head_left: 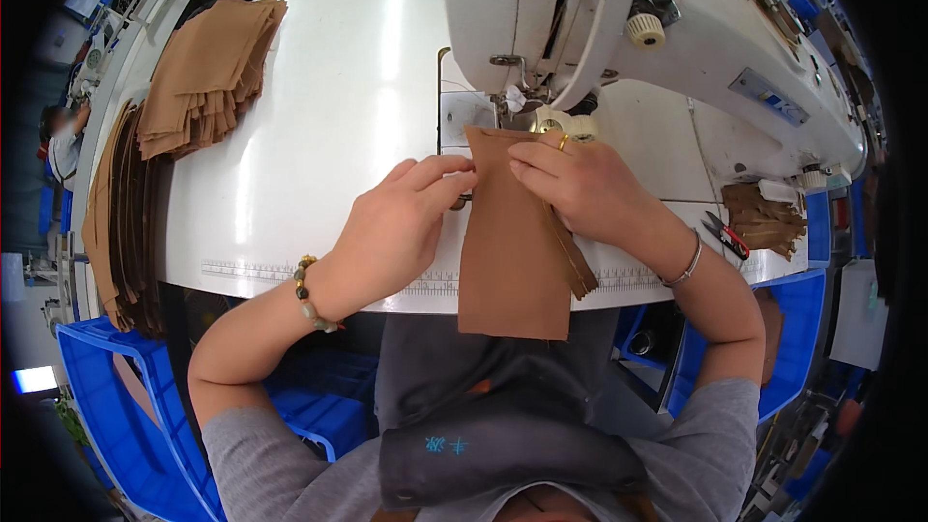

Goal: Sewing a zipper and assembling components of a leather bag using an industrial sewing machine.

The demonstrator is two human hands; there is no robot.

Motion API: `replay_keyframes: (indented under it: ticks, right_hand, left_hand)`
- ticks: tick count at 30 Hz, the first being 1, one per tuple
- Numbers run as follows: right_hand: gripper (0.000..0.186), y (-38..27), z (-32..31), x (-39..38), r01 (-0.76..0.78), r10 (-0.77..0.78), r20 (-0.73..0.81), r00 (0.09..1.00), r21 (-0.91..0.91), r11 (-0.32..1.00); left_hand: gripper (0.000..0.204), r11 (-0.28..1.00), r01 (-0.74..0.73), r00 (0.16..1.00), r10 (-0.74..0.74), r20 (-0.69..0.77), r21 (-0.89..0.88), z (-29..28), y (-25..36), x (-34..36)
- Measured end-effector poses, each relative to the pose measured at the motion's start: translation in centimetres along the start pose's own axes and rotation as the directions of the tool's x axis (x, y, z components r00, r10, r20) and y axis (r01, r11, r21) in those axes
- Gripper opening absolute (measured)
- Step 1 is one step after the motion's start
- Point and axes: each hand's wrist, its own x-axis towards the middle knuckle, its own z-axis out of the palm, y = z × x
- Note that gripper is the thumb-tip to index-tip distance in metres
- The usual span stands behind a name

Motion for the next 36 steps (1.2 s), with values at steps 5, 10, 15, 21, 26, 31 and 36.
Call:
replay_keyframes:
  ticks: [5, 10, 15, 21, 26, 31, 36]
  right_hand:
    - [0.018, 0.2, -0.3, -0.2, -0.044, 0.043, 0.058, 0.997, 0.031, 0.999]
    - [0.023, -0.1, -1.2, 0.0, -0.054, 0.055, 0.072, 0.996, -0.008, 0.998]
    - [0.037, -0.6, -0.7, 0.5, -0.03, 0.02, -0.095, 0.995, -0.098, 0.995]
    - [0.037, 0.0, -0.4, 0.6, -0.039, 0.04, 0.005, 0.999, -0.161, 0.986]
    - [0.04, 0.0, -0.4, 0.7, 0.027, -0.037, -0.055, 0.998, -0.176, 0.984]
    - [0.043, -0.6, 0.3, 0.8, 0.039, -0.053, -0.085, 0.995, -0.163, 0.986]
    - [0.041, -0.5, 0.3, 0.4, 0.051, -0.062, -0.077, 0.995, -0.132, 0.99]
  left_hand:
    - [0.047, 0.993, -0.079, 0.987, 0.091, -0.135, 0.092, 2.4, -0.4, 2.2]
    - [0.055, 0.971, -0.088, 0.98, 0.124, -0.157, 0.22, 3.4, -0.5, 2.4]
    - [0.058, 0.954, -0.059, 0.978, 0.115, -0.177, 0.293, 3.4, -0.1, 1.7]
    - [0.057, 0.922, -0.056, 0.97, 0.142, -0.199, 0.382, 3.1, -0.1, 1.5]
    - [0.048, 0.907, -0.023, 0.971, 0.121, -0.207, 0.42, 3.1, -0.6, 1.6]
    - [0.036, 0.893, -0.162, 0.961, 0.239, -0.138, 0.42, 3.3, -1.3, 2.1]
    - [0.041, 0.951, -0.171, 0.975, 0.201, -0.095, 0.259, 3.2, -1.1, 2.3]
